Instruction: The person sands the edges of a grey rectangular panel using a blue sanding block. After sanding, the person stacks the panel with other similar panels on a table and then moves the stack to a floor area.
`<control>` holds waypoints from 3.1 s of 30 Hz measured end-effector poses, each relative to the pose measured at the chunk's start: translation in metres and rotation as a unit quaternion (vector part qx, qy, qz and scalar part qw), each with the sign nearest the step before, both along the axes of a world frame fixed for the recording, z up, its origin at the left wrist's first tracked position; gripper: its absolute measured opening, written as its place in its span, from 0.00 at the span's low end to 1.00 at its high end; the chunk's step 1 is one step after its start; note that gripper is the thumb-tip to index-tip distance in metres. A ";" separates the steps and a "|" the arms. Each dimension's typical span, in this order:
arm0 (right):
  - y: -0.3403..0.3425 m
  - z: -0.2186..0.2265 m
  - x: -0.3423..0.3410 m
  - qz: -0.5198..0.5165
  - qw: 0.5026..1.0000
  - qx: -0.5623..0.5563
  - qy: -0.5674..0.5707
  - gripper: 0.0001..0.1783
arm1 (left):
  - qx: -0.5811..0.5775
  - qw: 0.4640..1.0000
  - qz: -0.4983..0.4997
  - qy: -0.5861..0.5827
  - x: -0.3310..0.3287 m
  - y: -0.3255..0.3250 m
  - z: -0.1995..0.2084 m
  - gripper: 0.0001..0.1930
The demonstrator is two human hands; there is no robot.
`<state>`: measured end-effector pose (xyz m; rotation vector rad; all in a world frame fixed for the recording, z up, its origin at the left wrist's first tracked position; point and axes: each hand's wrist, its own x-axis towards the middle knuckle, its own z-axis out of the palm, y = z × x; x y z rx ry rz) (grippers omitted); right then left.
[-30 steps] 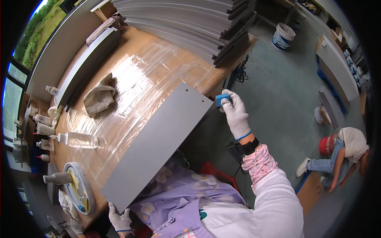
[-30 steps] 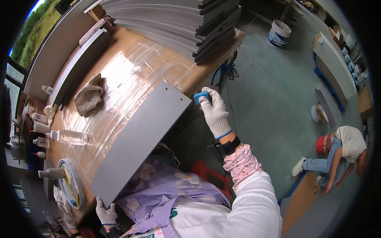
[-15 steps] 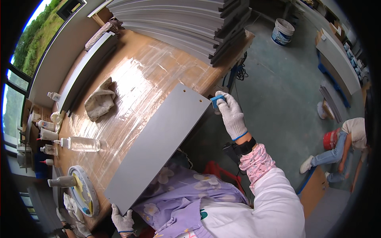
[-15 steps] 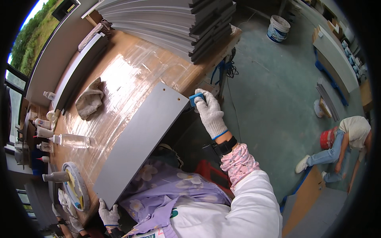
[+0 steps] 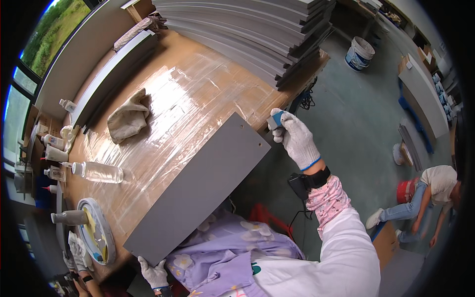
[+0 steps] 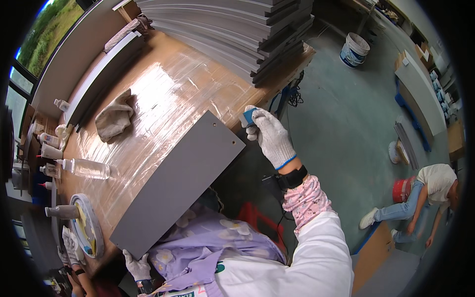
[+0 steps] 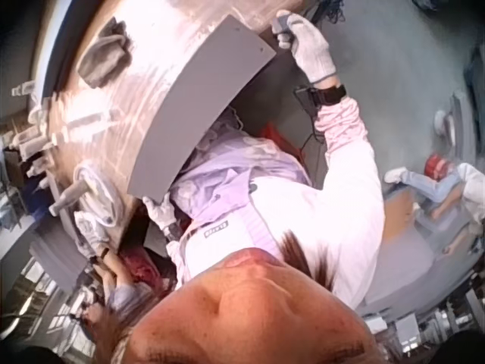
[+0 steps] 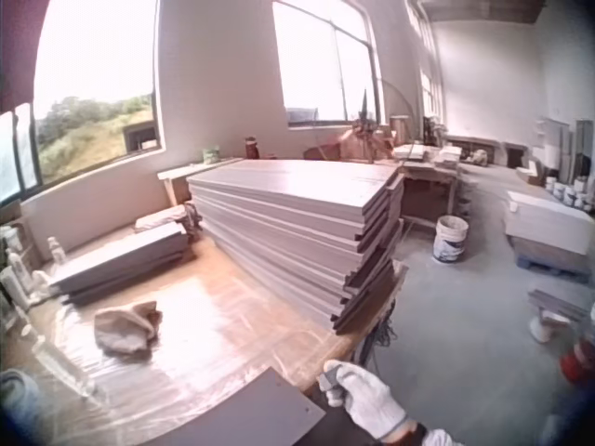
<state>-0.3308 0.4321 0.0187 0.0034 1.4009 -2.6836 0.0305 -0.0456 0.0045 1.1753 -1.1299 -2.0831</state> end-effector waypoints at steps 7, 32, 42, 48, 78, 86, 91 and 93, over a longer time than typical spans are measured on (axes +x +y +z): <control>-0.036 0.054 -0.059 0.026 0.955 0.295 0.031 0.17 | -0.021 0.999 0.020 0.018 -0.007 0.006 -0.015 0.26; -0.053 0.045 -0.097 0.168 0.901 0.382 0.121 0.18 | -0.018 0.999 0.035 0.007 -0.002 0.005 -0.023 0.27; -0.056 0.035 -0.099 0.137 0.913 0.370 0.103 0.17 | -0.018 0.999 0.047 0.010 -0.001 0.005 -0.022 0.25; -0.053 0.036 -0.097 -0.003 0.914 0.386 0.127 0.19 | 0.021 0.999 0.039 0.000 -0.008 0.007 -0.004 0.22; -0.023 0.003 0.005 -0.200 0.708 0.595 0.323 0.24 | 0.005 0.993 -0.014 -0.120 -0.037 0.004 0.038 0.23; -0.017 0.010 -0.002 -0.183 0.740 0.583 0.281 0.20 | -0.028 0.995 0.036 -0.088 -0.042 0.014 0.036 0.22; -0.006 0.003 -0.009 -0.221 0.701 0.631 0.249 0.21 | -0.022 0.992 0.033 -0.117 -0.050 0.019 0.043 0.23; -0.009 0.002 -0.005 -0.227 0.710 0.595 0.300 0.21 | -0.025 0.993 0.028 -0.113 -0.047 0.016 0.041 0.23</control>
